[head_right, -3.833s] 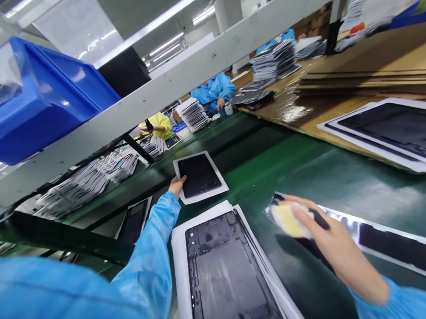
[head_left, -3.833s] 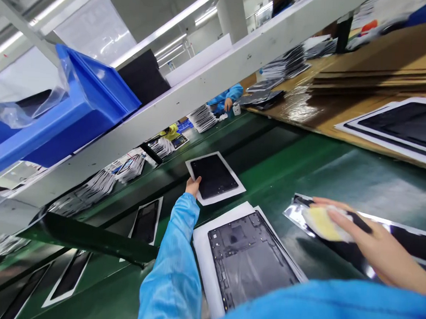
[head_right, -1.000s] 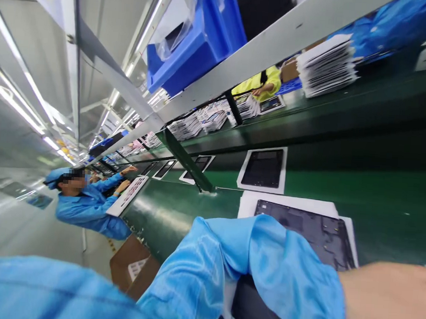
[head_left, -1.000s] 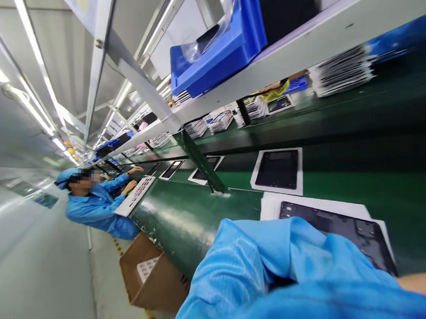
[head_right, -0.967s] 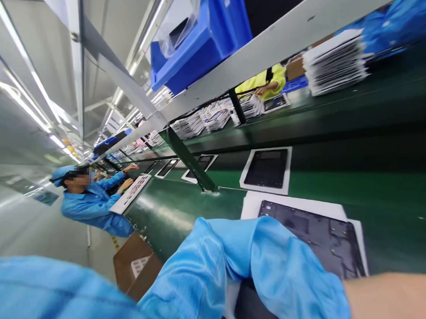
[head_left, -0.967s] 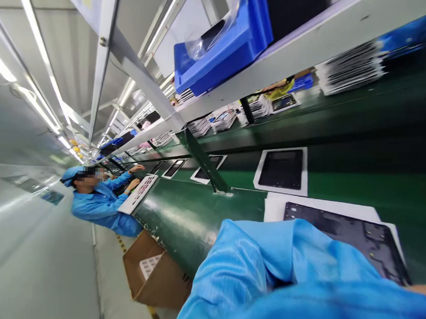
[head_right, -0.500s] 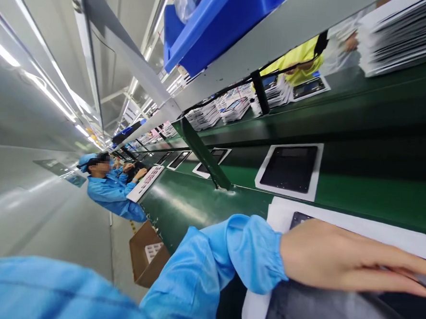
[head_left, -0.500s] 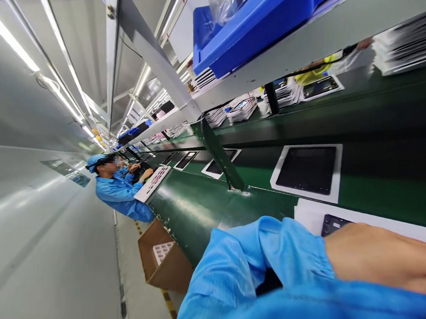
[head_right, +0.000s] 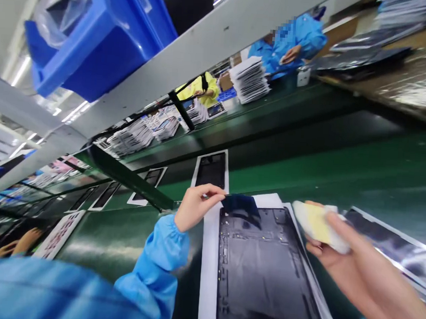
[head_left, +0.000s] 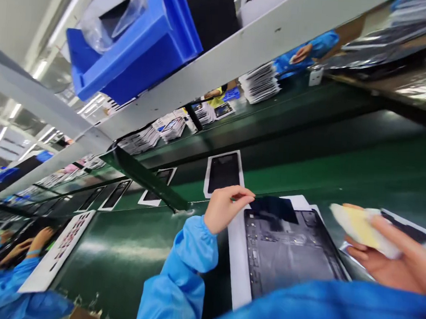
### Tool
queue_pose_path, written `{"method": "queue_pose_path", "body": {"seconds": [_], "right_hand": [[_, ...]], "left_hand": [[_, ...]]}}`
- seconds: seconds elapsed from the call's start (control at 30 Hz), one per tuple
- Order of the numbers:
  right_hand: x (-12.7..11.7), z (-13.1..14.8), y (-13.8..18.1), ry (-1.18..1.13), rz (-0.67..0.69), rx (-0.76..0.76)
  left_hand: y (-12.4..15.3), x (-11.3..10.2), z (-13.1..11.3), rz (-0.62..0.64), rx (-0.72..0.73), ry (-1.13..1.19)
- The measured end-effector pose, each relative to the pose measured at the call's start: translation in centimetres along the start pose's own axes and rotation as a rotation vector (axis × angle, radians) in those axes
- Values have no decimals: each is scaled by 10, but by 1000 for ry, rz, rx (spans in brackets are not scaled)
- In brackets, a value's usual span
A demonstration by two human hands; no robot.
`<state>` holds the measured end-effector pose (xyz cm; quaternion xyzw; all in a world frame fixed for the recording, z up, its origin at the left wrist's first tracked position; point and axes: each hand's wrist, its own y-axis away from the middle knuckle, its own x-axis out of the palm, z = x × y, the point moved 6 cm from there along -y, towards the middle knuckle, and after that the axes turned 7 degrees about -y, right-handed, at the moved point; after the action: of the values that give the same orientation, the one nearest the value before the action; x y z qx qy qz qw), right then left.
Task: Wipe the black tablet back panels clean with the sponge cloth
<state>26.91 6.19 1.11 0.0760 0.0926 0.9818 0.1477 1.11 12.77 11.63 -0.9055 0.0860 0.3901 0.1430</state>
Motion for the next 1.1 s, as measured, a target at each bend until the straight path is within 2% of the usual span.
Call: {"method": "queue_pose_path", "body": {"seconds": [0.1,0.2,0.3,0.47,0.6,0.9,1.1], "right_hand": [[15,-3,2,-353,13,210],[23,7,7,-409,-26,175],[28,14,10,-295,-34,80],[29,18,12,80,-53,-32],[35,25,12,240,7,-158],[41,11,10,302,71,-144],[42,13,12,359,116,-153]], "left_hand": [[-2,9,15,77,-76,21],[-2,23,23,159,-104,24],[-2,37,25,239,-131,21],[-4,50,19,307,-149,-7],[-6,54,13,337,-147,-25],[-7,55,11,362,-158,-72],[-7,57,11,366,-115,-94]]}}
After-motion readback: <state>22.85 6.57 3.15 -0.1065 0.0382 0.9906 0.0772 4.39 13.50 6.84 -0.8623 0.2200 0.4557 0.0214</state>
